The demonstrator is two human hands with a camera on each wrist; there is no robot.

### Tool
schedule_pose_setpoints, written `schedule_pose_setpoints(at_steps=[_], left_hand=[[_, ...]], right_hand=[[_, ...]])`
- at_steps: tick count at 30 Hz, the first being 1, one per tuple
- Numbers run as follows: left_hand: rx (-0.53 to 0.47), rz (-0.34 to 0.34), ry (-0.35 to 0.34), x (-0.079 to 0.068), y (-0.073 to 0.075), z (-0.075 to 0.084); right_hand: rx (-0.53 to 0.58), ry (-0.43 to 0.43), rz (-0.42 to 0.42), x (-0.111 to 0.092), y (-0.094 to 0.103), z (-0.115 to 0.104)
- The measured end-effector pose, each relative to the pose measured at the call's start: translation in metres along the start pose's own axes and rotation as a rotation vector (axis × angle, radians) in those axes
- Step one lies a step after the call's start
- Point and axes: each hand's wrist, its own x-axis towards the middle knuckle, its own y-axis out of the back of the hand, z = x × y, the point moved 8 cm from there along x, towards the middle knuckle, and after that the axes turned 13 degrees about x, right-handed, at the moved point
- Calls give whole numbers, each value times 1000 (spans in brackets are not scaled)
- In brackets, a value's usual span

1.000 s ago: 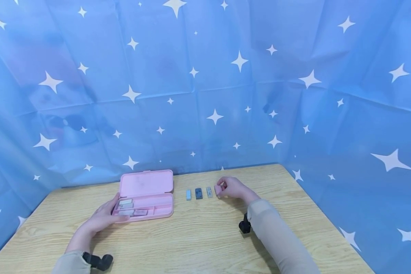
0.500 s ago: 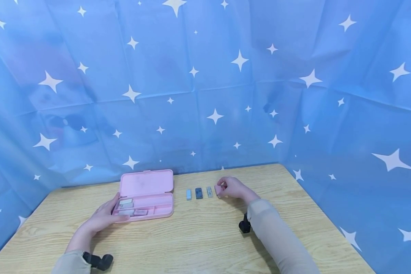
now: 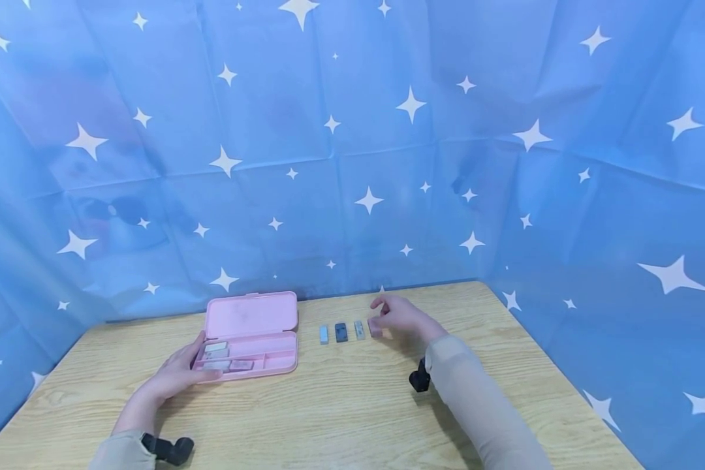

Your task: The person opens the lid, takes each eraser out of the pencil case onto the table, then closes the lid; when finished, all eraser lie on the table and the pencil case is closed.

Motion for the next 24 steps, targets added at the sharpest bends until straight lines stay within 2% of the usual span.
schedule_pose_setpoints(at_steps=[4, 9, 24], left_hand=[[8, 1, 2, 2, -1, -2], [-7, -4, 3, 2, -2, -2], [-13, 3, 0, 2, -1, -1]], right_hand=[[-20, 50, -25, 8, -5, -24], [-86, 112, -113, 18, -28, -57], [-173, 219, -407, 45, -137, -131]])
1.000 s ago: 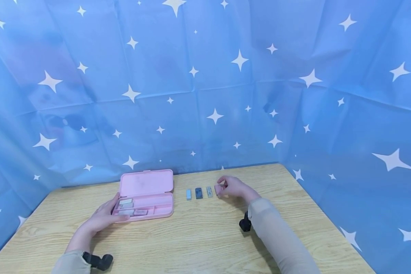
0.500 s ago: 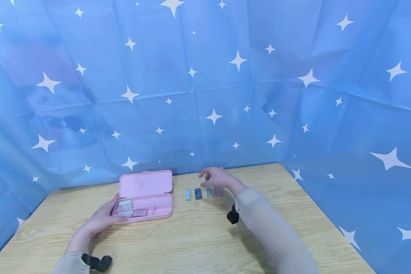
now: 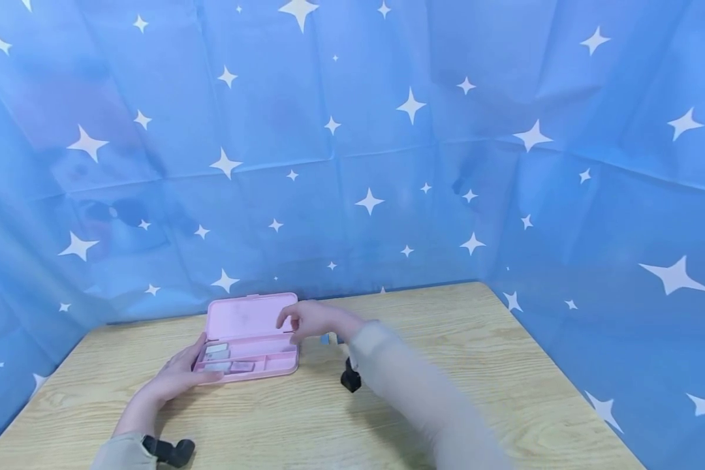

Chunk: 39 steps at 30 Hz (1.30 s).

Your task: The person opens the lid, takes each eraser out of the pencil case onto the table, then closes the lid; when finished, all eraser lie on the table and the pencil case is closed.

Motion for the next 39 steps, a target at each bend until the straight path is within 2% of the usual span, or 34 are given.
schedule_pose_setpoints(at_steps=[7, 9, 15, 24, 30, 39], left_hand=[[0, 2, 13, -1, -1, -1], [4, 5, 15, 0, -1, -1], [11, 6, 7, 1, -2, -2], [-1, 7, 5, -1, 1, 0], [1, 4, 1, -2, 1, 2], [14, 7, 0, -2, 2, 2]], right_hand=[[-236, 61, -65, 32, -31, -24], [-275, 62, -71, 39, -39, -27], [-313, 58, -87, 53, -59, -30], [-394, 48, -115, 65, -75, -33], [-438, 57, -129, 66, -80, -32], [-438, 42, -134, 68, -82, -31]])
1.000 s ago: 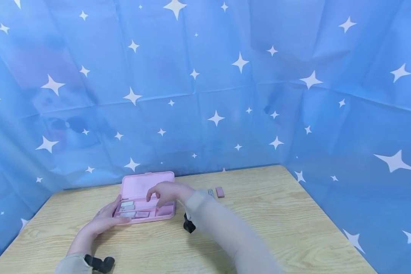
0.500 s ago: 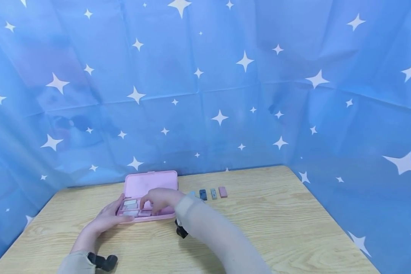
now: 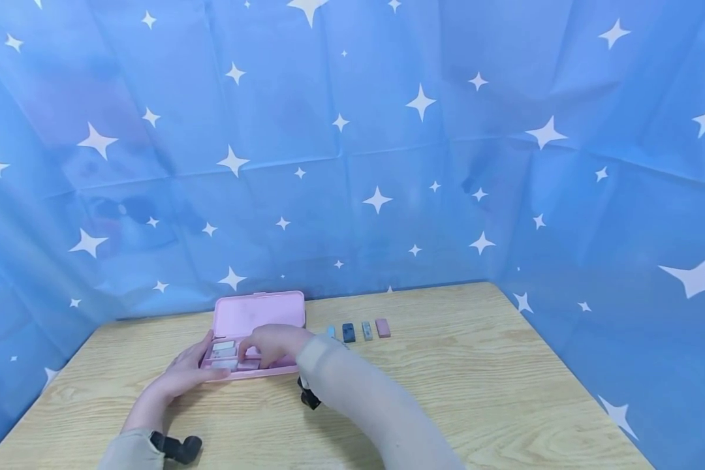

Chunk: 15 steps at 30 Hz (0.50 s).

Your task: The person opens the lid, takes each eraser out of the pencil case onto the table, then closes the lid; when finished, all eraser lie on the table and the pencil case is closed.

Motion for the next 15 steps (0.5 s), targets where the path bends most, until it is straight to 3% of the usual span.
schedule_pose_setpoints(at_steps=[15], left_hand=[[13, 4, -1, 1, -1, -2]], right_hand=[[2, -34, 16, 3, -2, 0]])
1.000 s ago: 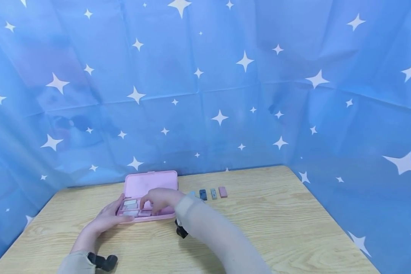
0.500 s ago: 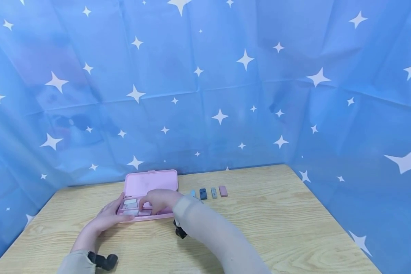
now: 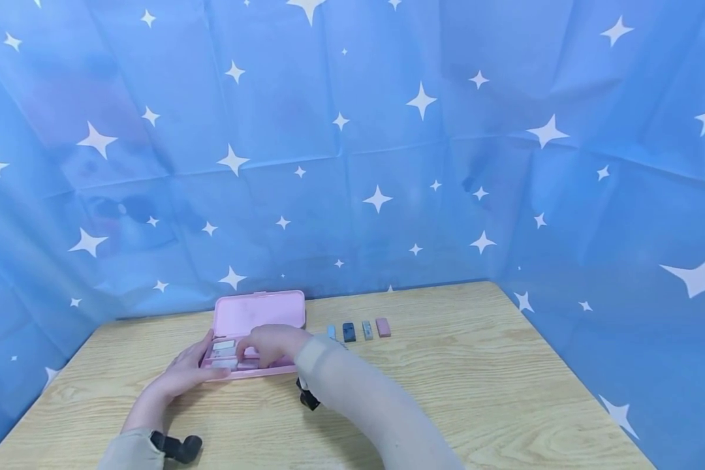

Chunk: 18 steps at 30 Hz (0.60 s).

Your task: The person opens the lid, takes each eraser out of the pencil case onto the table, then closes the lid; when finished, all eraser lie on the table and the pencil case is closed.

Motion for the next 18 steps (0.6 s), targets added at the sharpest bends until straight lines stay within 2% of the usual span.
schedule_pose_setpoints(at_steps=[9, 18], left_hand=[[13, -1, -1, 2, -1, -1], [11, -3, 4, 2, -2, -3]], right_hand=[[7, -18, 1, 1, -1, 1], [-10, 3, -8, 0, 0, 1]])
